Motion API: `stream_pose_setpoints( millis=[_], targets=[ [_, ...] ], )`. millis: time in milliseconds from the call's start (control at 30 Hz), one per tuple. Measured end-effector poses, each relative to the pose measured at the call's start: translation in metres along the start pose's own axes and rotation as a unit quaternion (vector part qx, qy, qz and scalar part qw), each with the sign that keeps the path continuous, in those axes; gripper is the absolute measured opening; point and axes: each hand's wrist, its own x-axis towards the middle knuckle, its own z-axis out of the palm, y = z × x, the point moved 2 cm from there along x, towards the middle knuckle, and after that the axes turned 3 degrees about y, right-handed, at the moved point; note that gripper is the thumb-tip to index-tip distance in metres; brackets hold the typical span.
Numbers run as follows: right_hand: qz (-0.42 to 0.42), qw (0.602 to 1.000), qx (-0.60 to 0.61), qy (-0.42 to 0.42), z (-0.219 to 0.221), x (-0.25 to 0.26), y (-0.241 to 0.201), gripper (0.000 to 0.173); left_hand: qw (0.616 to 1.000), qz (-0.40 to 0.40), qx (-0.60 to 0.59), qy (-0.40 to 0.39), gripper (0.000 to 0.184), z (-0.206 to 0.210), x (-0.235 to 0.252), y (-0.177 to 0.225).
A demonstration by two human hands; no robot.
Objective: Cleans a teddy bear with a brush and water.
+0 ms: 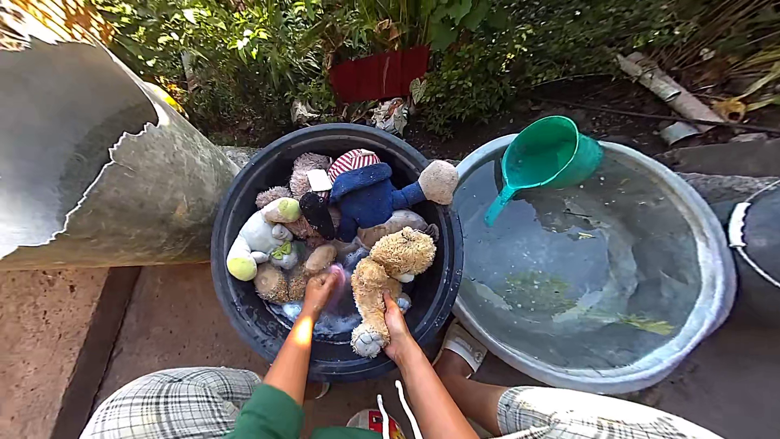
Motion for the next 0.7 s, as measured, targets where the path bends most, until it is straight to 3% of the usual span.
stream_pose_setpoints(
  millis=[67, 100, 167, 233, 267, 300, 367, 400, 433, 500, 567, 600, 633, 700],
  targets=[
    [0.000, 1.000, -0.010, 0.004, -0.002, 0.000, 0.003, 0.057, 0.974, 0.115, -0.170, 0.095, 0.041, 0.000, -0.031, 0.041],
    [0.002, 1.000, -0.016, 0.005, -0.002, 0.000, 0.003, 0.057, 0.955, 0.182, -0.213, 0.101, 0.040, 0.001, -0.047, 0.065],
    [0.000, 1.000, -0.026, -0.001, -0.002, 0.000, 0.002, 0.058, 0.927, 0.306, -0.206, 0.072, 0.046, 0.013, -0.072, 0.102],
    [-0.026, 0.999, -0.027, -0.012, -0.005, -0.007, 0.005, 0.051, 0.919, 0.384, -0.079, 0.046, 0.050, 0.034, -0.082, 0.105],
    [-0.044, 0.999, -0.025, -0.013, -0.007, -0.010, 0.007, 0.042, 0.922, 0.383, 0.041, 0.046, 0.051, 0.043, -0.080, 0.093],
    [-0.049, 0.998, -0.022, -0.016, -0.008, -0.009, 0.009, 0.038, 0.929, 0.330, 0.166, 0.033, 0.051, 0.044, -0.073, 0.078],
    [-0.016, 0.999, -0.037, -0.011, -0.007, -0.008, 0.002, 0.051, 0.938, 0.111, 0.326, -0.046, 0.052, 0.024, -0.045, 0.059],
    [0.003, 0.999, -0.037, -0.008, -0.005, -0.009, -0.001, 0.055, 0.930, 0.050, 0.362, -0.043, 0.055, 0.013, -0.034, 0.054],
    [0.014, 0.999, -0.033, -0.005, -0.003, -0.010, -0.002, 0.055, 0.931, 0.050, 0.361, -0.004, 0.056, 0.006, -0.033, 0.055],
    [0.018, 1.000, -0.020, -0.013, -0.003, -0.009, -0.001, 0.055, 0.941, 0.204, 0.248, 0.106, 0.050, 0.011, -0.054, 0.071],
    [-0.007, 1.000, -0.012, -0.028, -0.006, -0.010, 0.004, 0.050, 0.921, 0.361, 0.110, 0.100, 0.046, 0.034, -0.078, 0.089],
    [-0.024, 0.999, -0.009, -0.035, -0.008, -0.012, 0.005, 0.045, 0.915, 0.384, 0.103, 0.075, 0.047, 0.045, -0.082, 0.087],
    [-0.025, 0.999, -0.010, -0.030, -0.008, -0.012, 0.006, 0.044, 0.922, 0.353, 0.148, 0.050, 0.049, 0.048, -0.080, 0.077],
    [0.007, 1.000, -0.020, -0.013, -0.008, -0.009, 0.003, 0.051, 0.939, 0.167, 0.297, -0.038, 0.051, 0.028, -0.055, 0.058]
  ],
)
